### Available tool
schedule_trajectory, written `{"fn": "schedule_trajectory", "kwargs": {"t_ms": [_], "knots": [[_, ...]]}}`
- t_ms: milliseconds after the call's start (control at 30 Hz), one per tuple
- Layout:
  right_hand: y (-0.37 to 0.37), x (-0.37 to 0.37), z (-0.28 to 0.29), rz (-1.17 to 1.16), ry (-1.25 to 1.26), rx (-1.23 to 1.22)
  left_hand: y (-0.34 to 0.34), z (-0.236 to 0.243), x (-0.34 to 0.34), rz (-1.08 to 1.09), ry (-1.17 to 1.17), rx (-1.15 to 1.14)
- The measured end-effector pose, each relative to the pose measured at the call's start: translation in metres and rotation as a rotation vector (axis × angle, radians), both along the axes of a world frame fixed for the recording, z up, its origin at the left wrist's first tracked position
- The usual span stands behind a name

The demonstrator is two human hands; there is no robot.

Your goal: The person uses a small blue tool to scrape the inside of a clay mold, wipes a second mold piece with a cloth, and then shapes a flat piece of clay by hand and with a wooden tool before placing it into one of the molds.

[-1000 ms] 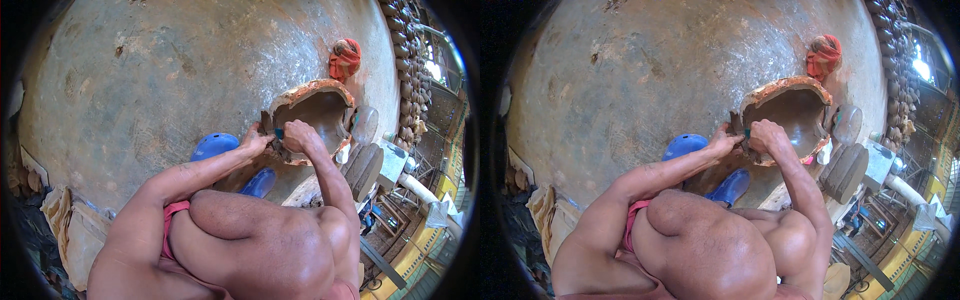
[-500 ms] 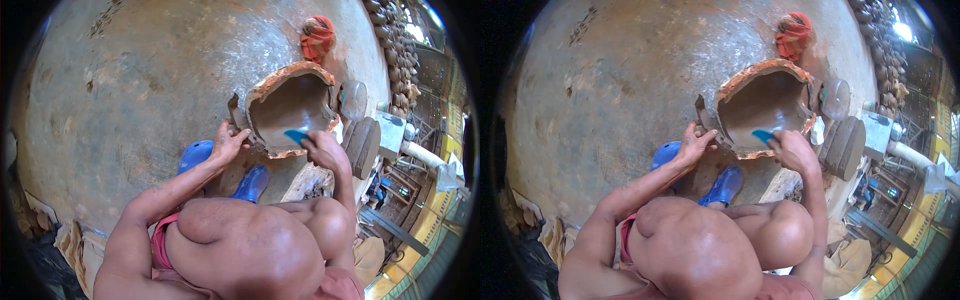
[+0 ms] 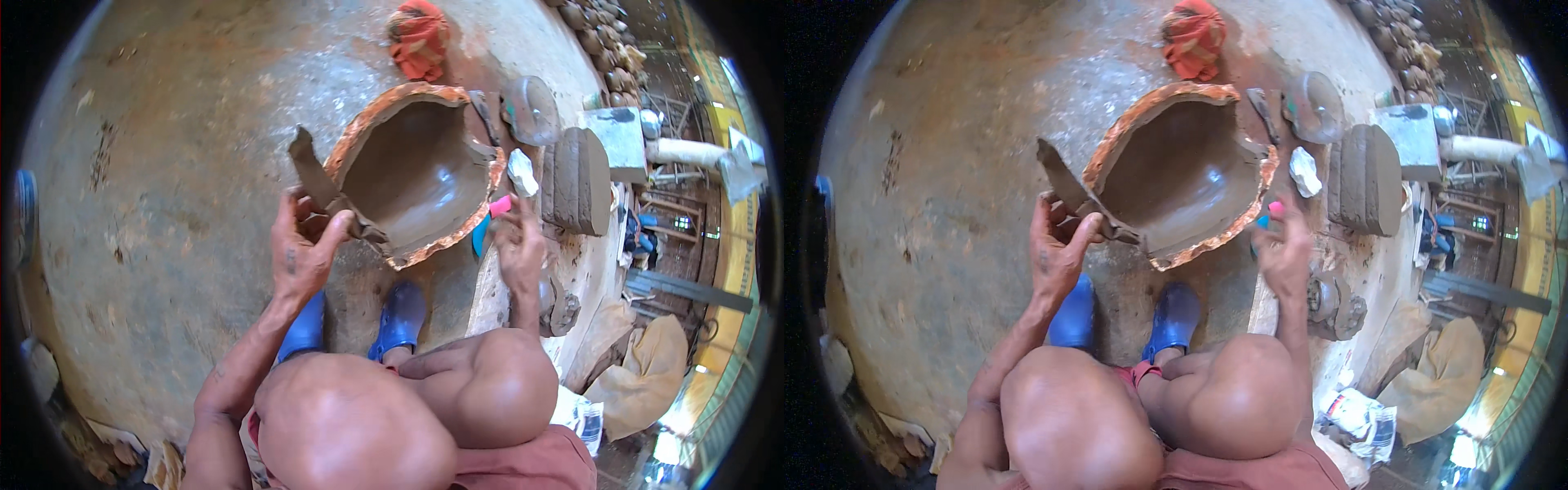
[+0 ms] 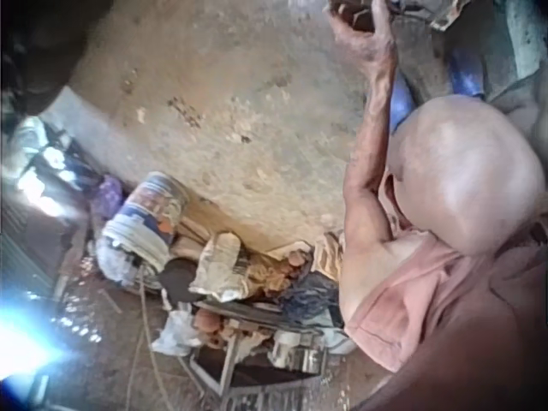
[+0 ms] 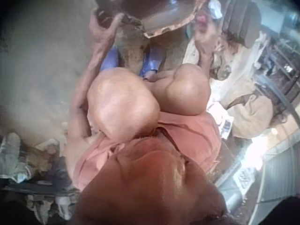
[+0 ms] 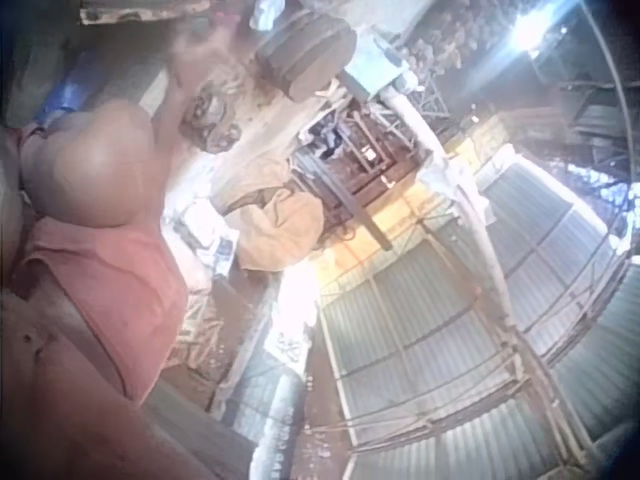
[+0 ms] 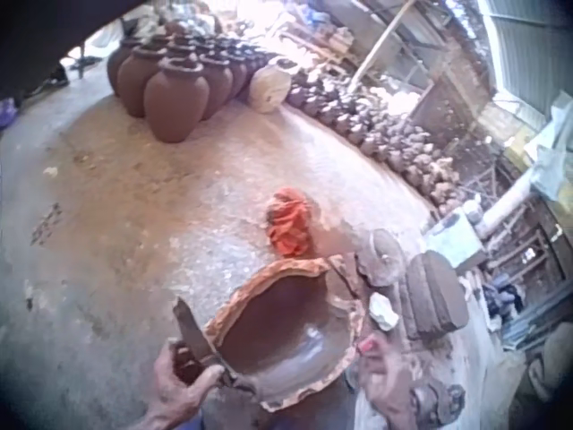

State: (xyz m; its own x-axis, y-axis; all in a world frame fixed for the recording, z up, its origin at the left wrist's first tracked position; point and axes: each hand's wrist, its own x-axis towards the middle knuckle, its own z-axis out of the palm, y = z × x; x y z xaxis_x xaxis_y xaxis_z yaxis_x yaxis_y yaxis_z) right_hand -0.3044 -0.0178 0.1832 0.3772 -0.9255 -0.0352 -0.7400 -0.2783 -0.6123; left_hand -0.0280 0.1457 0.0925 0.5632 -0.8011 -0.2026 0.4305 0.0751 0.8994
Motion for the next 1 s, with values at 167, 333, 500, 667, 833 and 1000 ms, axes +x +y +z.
{"fn": "schedule_trajectory", "kwargs": {"t_ms": [167, 333, 500, 667, 833, 1000], "knots": [[0.04, 0.061, 0.016, 0.276, -0.265, 0.014, -0.057, 0.052, -0.021, -0.51, -0.194, -0.26], [0.038, -0.029, 0.043, -0.247, -0.119, -0.265, -0.122, 0.082, -0.031, -0.784, -0.535, -0.412], [0.026, -0.16, 0.043, -0.395, 0.485, -0.765, -0.185, 0.008, 0.053, -0.381, -0.589, -0.097], [0.055, -0.343, -0.004, -0.611, 0.872, -0.517, -0.221, -0.09, 0.077, -0.534, -0.762, 0.116], [0.065, -0.282, -0.018, -0.634, 0.678, -0.344, -0.189, -0.067, 0.074, -0.646, -0.438, 0.31], [0.026, -0.157, -0.048, -0.341, 0.482, -0.197, -0.163, -0.108, 0.094, -0.585, -0.201, 0.051]]}}
